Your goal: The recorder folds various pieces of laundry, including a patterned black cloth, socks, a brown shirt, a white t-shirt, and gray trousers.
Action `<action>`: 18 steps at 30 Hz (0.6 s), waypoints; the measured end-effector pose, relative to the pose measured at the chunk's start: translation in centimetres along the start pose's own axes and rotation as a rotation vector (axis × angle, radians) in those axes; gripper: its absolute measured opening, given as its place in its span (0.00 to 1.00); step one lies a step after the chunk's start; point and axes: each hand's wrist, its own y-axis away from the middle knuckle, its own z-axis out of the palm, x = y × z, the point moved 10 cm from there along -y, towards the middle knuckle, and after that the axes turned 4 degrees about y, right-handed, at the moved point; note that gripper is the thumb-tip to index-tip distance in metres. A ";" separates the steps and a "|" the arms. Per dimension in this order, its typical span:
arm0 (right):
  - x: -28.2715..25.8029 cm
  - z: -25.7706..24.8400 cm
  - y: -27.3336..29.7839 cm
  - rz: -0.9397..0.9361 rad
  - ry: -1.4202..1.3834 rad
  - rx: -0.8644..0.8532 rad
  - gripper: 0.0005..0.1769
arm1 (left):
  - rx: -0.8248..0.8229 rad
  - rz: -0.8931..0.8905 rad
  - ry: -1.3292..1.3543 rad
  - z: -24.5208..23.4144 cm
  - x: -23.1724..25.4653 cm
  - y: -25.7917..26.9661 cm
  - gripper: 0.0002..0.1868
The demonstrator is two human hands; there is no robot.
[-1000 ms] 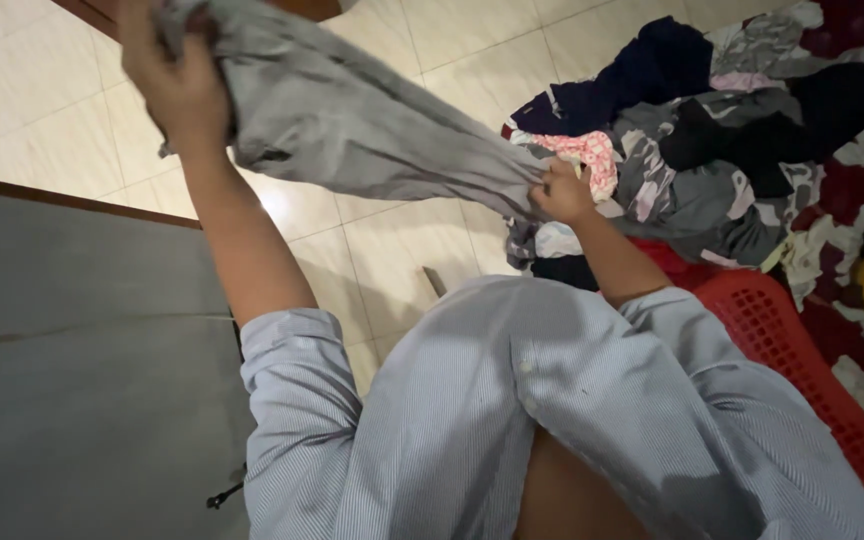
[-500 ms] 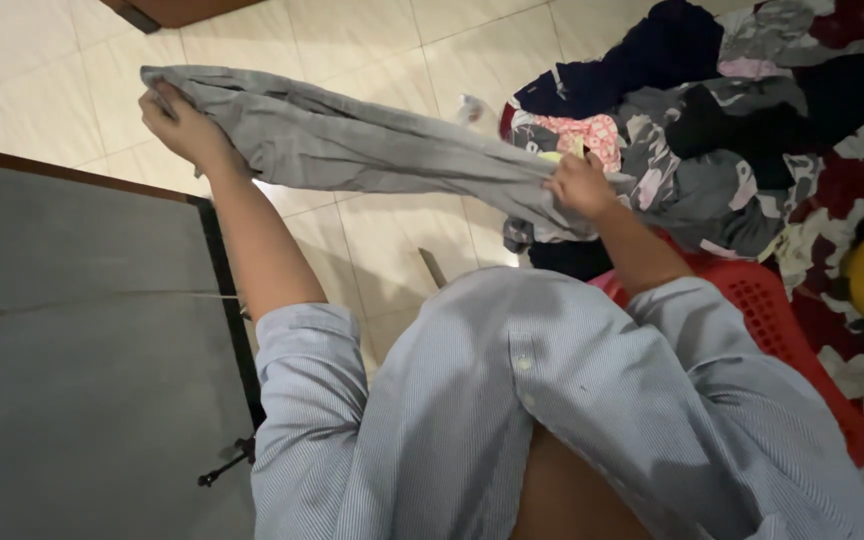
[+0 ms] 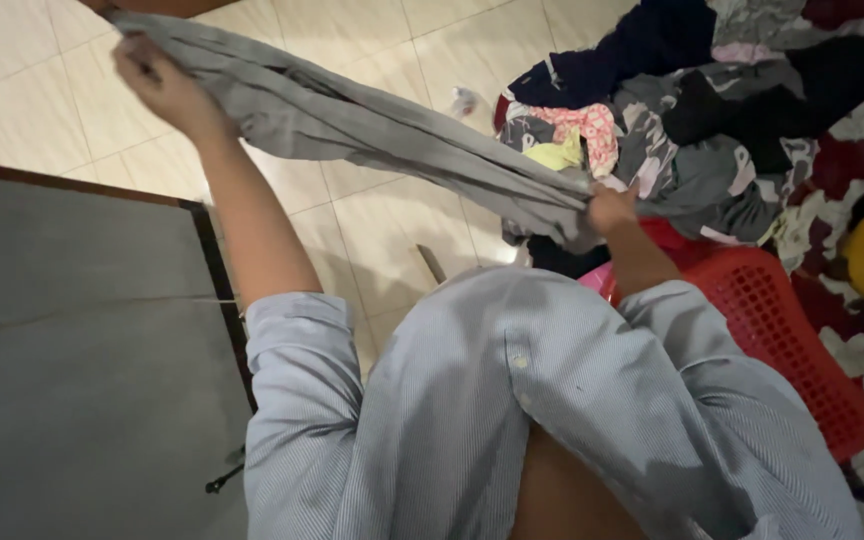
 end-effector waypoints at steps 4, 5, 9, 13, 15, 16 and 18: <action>0.9 -5.3 2.8 0.167 -0.195 -0.031 0.17 | 0.038 -0.184 0.060 -0.8 0.8 -1.2 0.15; 1.3 -5.6 2.4 0.184 -0.211 0.086 0.18 | 0.045 -0.205 0.067 -0.7 0.9 -1.0 0.15; 1.5 -8.8 2.0 0.293 -0.309 0.465 0.19 | 0.117 -0.267 0.031 0.1 1.7 -0.4 0.16; 1.0 -10.5 2.0 0.204 -0.419 0.495 0.19 | 0.072 -0.103 0.021 0.7 0.7 -0.9 0.17; 1.4 -8.2 0.8 0.151 -0.342 0.414 0.18 | 0.101 -0.169 0.016 0.7 1.0 -0.8 0.17; 1.6 -8.3 1.8 0.153 -0.343 0.417 0.18 | 0.099 -0.168 0.018 0.7 0.8 -0.8 0.17; 2.3 -8.5 3.8 0.203 -0.318 0.425 0.22 | 0.119 -0.248 0.010 0.7 -0.5 -0.7 0.16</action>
